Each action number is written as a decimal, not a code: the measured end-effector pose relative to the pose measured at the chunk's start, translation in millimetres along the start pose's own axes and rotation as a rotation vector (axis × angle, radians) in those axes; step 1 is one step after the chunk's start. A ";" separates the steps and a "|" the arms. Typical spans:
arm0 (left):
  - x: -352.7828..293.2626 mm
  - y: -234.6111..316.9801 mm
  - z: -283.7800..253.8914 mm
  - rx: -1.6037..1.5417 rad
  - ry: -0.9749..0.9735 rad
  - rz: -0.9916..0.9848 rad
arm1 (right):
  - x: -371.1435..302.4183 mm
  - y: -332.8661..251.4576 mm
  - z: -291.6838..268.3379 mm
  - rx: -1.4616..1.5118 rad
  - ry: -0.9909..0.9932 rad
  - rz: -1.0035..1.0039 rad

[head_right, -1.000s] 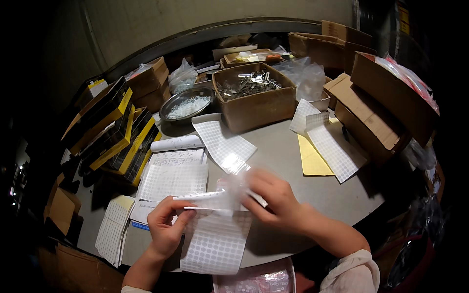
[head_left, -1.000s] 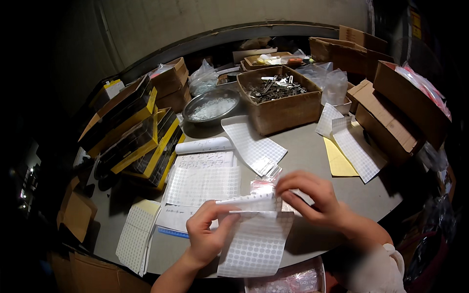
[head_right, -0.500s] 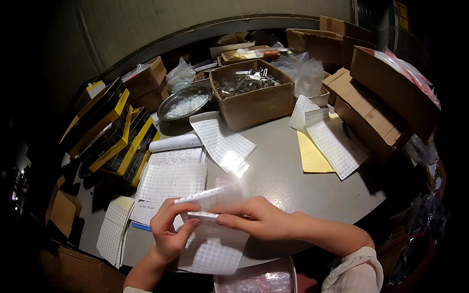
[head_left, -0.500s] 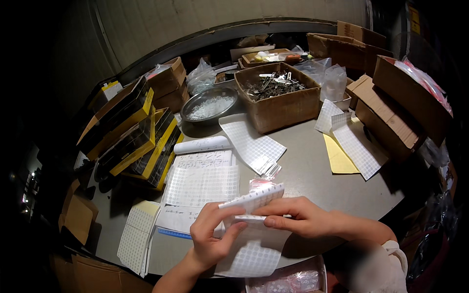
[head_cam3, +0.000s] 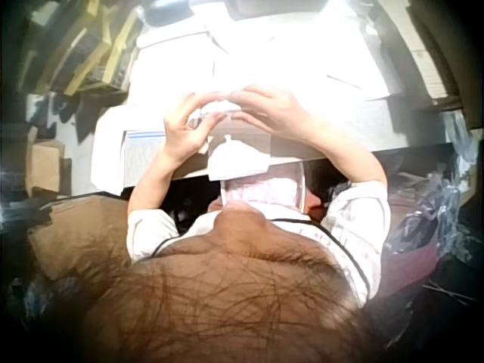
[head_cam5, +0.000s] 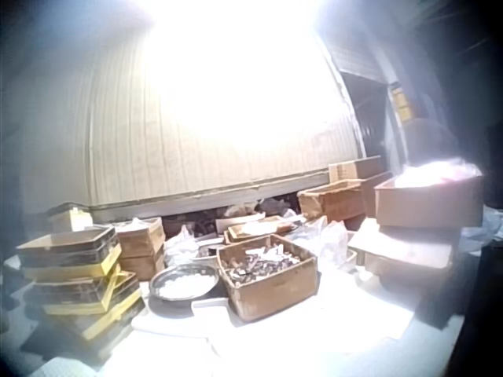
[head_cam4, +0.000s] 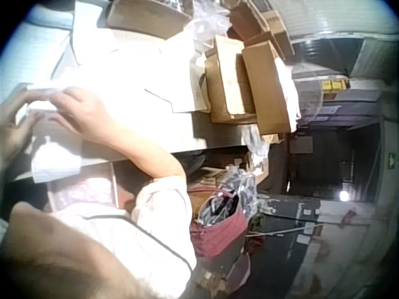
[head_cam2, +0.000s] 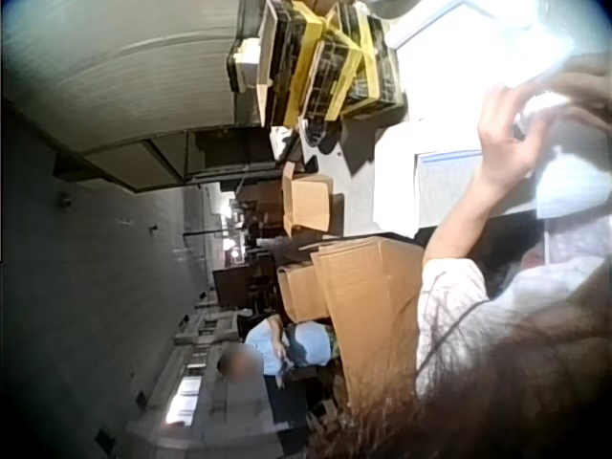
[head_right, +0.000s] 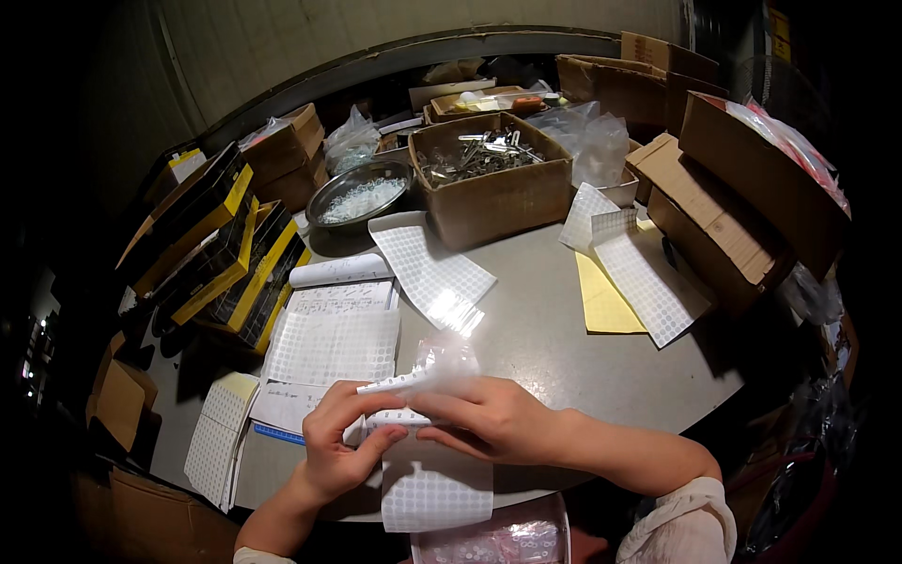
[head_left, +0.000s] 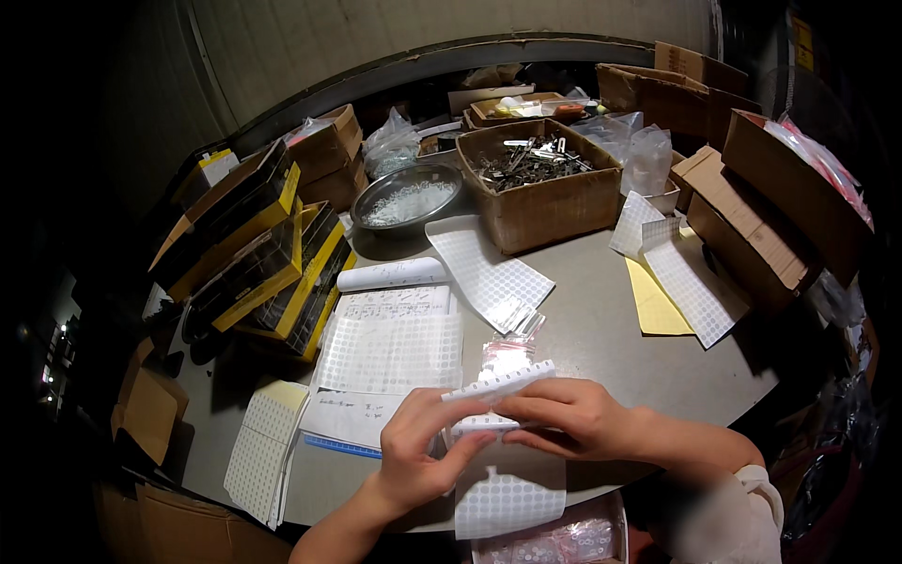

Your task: The person repeatedly picks small, round, translucent objects from a sheet and places them into small clear plastic bags. The person then folds the top of the bags to seal them and places the filled bags into a cardboard box. The task is performed by hand in a repetitive manner.

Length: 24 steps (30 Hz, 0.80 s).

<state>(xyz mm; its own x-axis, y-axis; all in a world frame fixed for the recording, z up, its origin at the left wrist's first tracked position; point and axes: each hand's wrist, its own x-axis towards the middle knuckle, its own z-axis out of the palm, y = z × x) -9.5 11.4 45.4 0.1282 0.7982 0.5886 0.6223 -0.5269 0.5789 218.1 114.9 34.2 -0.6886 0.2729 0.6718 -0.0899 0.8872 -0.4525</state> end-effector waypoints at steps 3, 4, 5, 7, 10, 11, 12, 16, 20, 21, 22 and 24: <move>-4.0 -2.2 -0.6 -0.030 -0.007 -0.039 | -9.0 2.9 2.0 0.110 -0.034 0.110; -3.7 -0.5 -1.0 -0.059 -0.010 -0.069 | -10.0 1.8 1.3 0.163 -0.048 0.164; -3.5 0.3 -0.9 -0.089 -0.013 -0.098 | -10.4 0.7 0.6 0.215 -0.061 0.218; -4.2 0.9 0.3 -0.195 -0.011 -0.169 | -9.7 -1.8 -1.0 0.289 -0.090 0.289; -9.0 -3.6 1.3 -0.241 0.021 -0.218 | -5.7 -2.8 -2.9 0.340 -0.134 0.355; -10.1 -5.3 0.6 -0.237 0.037 -0.225 | -4.3 -2.6 -3.7 0.348 -0.149 0.370; -9.9 -6.2 -0.9 -0.235 0.041 -0.246 | -4.3 -1.4 -4.5 0.353 -0.137 0.405; -9.7 -8.3 -1.6 -0.303 0.056 -0.343 | -10.4 5.5 -4.8 0.403 -0.087 0.510; -9.0 -2.6 1.6 -0.559 0.045 -0.445 | -16.3 11.8 5.5 0.531 -0.057 0.541; -10.0 -3.2 1.4 -0.546 0.040 -0.454 | -15.8 11.6 6.4 0.542 -0.060 0.545; -11.2 -4.4 0.7 -0.532 0.036 -0.463 | -15.1 11.5 6.9 0.554 -0.063 0.549; -11.3 -6.3 0.6 -0.505 0.034 -0.488 | -14.6 13.3 6.2 0.544 -0.077 0.570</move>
<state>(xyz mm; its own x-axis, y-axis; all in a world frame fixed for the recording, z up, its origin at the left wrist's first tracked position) -14.4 5.8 34.8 -0.1038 0.9727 0.2078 0.1672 -0.1888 0.9677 222.6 120.4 14.7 -0.7806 0.5863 0.2166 -0.0335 0.3067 -0.9512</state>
